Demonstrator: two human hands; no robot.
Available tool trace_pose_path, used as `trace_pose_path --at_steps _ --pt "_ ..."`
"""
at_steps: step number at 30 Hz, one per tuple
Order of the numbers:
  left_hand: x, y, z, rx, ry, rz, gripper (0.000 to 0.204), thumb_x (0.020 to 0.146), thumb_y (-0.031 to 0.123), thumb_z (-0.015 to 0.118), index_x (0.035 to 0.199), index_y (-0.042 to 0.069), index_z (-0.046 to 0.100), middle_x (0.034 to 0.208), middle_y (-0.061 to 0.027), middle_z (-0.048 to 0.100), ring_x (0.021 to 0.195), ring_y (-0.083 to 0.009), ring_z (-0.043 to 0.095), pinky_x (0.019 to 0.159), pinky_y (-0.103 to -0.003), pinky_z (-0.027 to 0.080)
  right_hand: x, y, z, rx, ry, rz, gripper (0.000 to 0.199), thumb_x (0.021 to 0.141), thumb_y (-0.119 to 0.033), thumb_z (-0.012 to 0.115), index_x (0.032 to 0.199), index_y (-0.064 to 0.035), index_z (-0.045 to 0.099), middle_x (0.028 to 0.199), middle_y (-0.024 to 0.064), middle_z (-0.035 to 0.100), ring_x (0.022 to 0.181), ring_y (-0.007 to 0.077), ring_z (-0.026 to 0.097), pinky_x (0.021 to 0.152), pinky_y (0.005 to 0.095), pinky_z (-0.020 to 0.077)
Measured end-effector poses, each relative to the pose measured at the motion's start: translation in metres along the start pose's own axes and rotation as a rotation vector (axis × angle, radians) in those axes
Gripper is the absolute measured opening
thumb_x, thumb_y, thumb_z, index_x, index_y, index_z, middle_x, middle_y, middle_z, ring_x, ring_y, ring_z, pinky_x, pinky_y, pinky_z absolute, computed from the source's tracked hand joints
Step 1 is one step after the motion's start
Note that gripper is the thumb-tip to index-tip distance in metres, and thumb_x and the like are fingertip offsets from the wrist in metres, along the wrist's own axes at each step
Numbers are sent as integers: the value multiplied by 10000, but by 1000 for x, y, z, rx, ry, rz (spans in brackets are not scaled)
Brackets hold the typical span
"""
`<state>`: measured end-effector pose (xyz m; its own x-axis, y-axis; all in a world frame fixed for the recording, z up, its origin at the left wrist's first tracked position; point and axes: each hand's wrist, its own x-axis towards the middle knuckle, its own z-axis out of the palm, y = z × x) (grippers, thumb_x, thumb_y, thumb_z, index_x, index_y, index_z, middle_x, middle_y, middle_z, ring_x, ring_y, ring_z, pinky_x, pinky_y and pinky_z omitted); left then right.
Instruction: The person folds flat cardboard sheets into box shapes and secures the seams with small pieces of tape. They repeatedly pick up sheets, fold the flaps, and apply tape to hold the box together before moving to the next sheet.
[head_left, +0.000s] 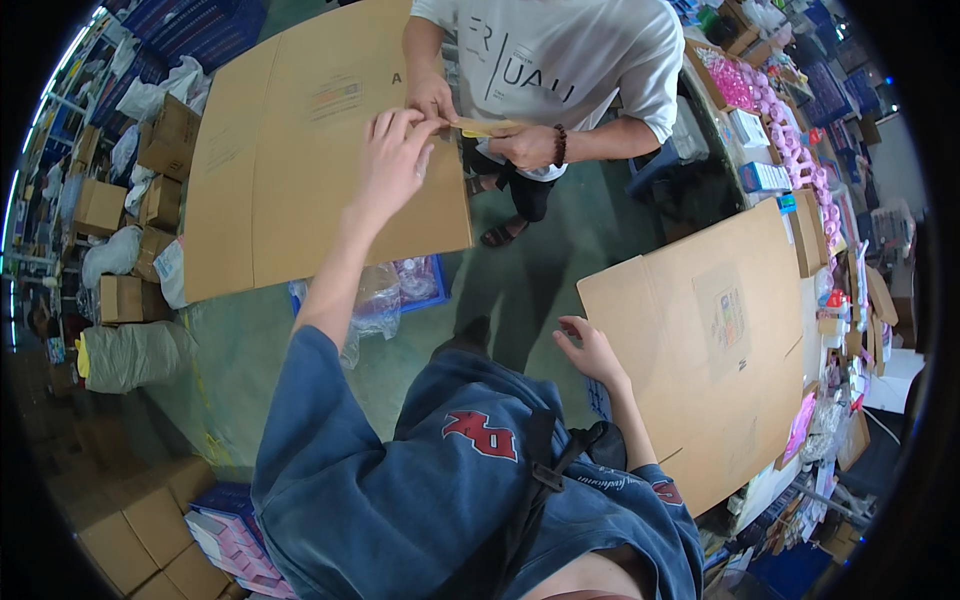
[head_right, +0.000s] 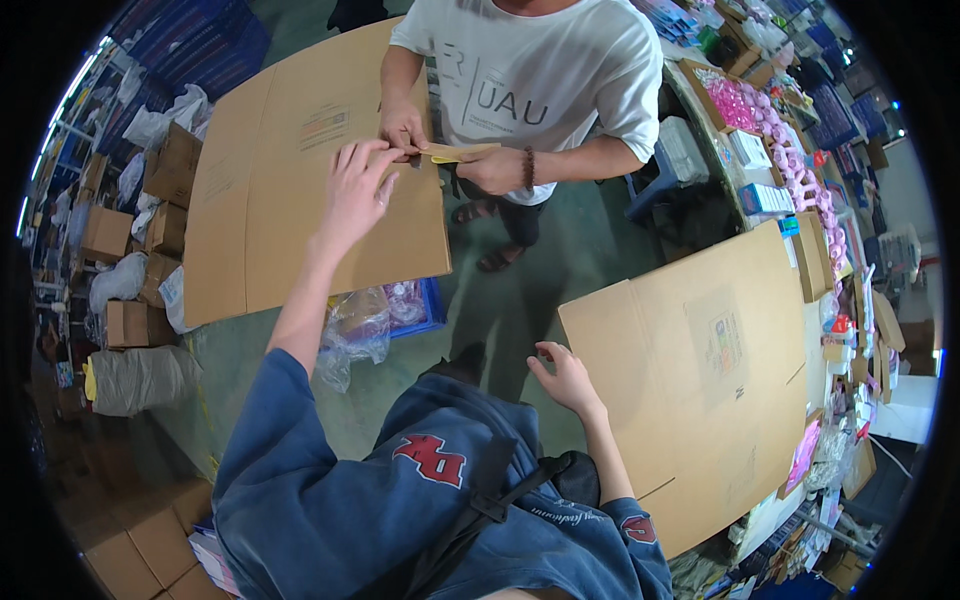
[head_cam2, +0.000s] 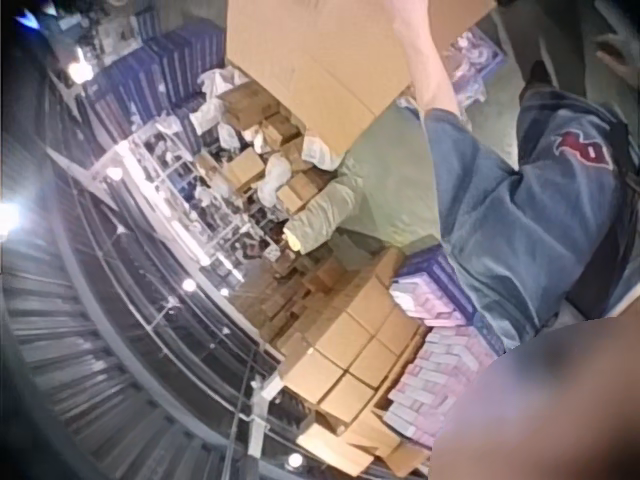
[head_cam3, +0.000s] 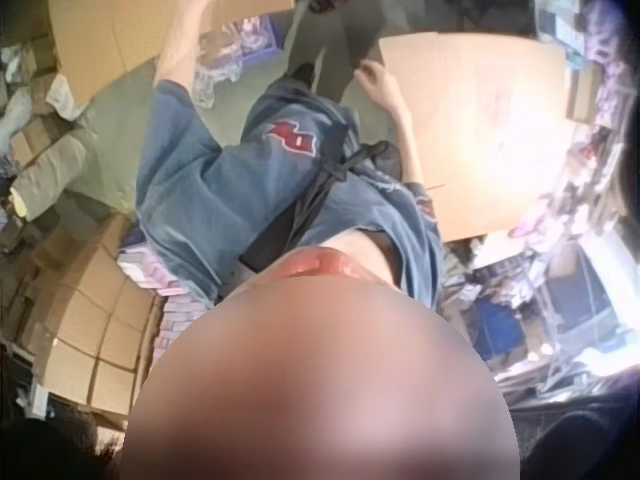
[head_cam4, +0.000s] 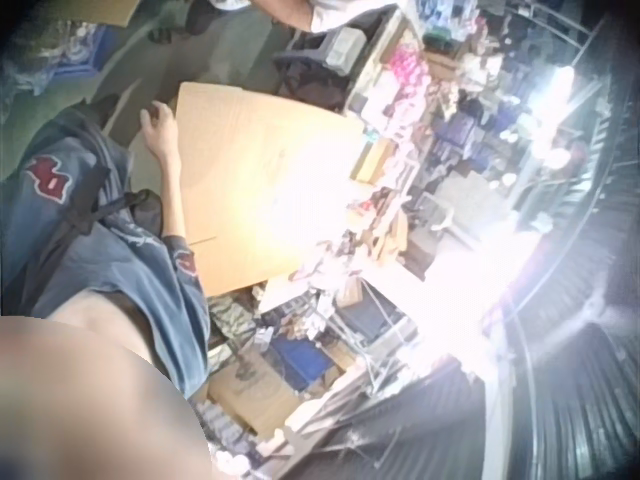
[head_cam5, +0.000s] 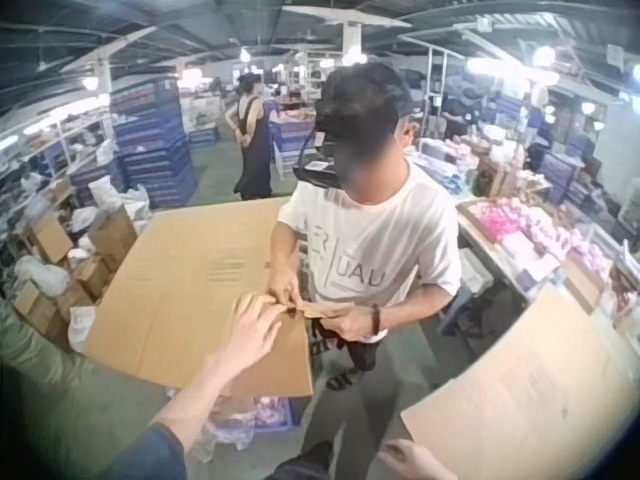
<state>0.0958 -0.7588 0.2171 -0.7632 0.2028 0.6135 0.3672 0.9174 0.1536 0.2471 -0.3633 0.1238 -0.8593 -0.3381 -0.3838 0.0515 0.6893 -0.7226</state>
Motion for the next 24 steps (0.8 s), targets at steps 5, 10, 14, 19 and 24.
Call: trace_pose_path --at_steps 5,10,14,19,24 --pt "34 -18 23 27 -106 168 300 790 119 744 1086 142 698 1126 -81 584 1216 -293 496 1126 -514 317 -2 6 4 82 38 68 423 951 -301 643 1240 6 614 1165 207 672 1097 324 654 943 397 519" --pt "54 -26 46 43 -229 260 243 797 131 742 1040 144 739 1271 -83 579 1331 -309 438 1185 -543 245 1 8 6 64 47 78 418 951 -307 640 1227 6 616 1167 205 672 1100 327 654 939 400 522" --pt "59 -34 52 12 -358 275 142 793 120 735 932 128 763 1300 -93 581 1335 -315 445 1188 -550 240 3 11 7 44 54 79 422 951 -321 637 1220 4 615 1163 200 672 1103 328 652 940 402 521" --pt "60 -35 53 -20 -393 289 56 801 97 716 855 93 731 1311 -92 577 1351 -318 434 1187 -547 238 3 16 10 54 34 91 438 951 -337 633 1231 -2 606 1165 195 672 1108 325 650 946 404 516" --pt "60 -31 50 -6 -387 278 14 812 82 701 826 79 703 1339 -88 560 1386 -315 394 1193 -543 219 2 18 11 33 23 91 462 953 -362 627 1240 -2 601 1171 191 673 1111 328 649 952 407 515"
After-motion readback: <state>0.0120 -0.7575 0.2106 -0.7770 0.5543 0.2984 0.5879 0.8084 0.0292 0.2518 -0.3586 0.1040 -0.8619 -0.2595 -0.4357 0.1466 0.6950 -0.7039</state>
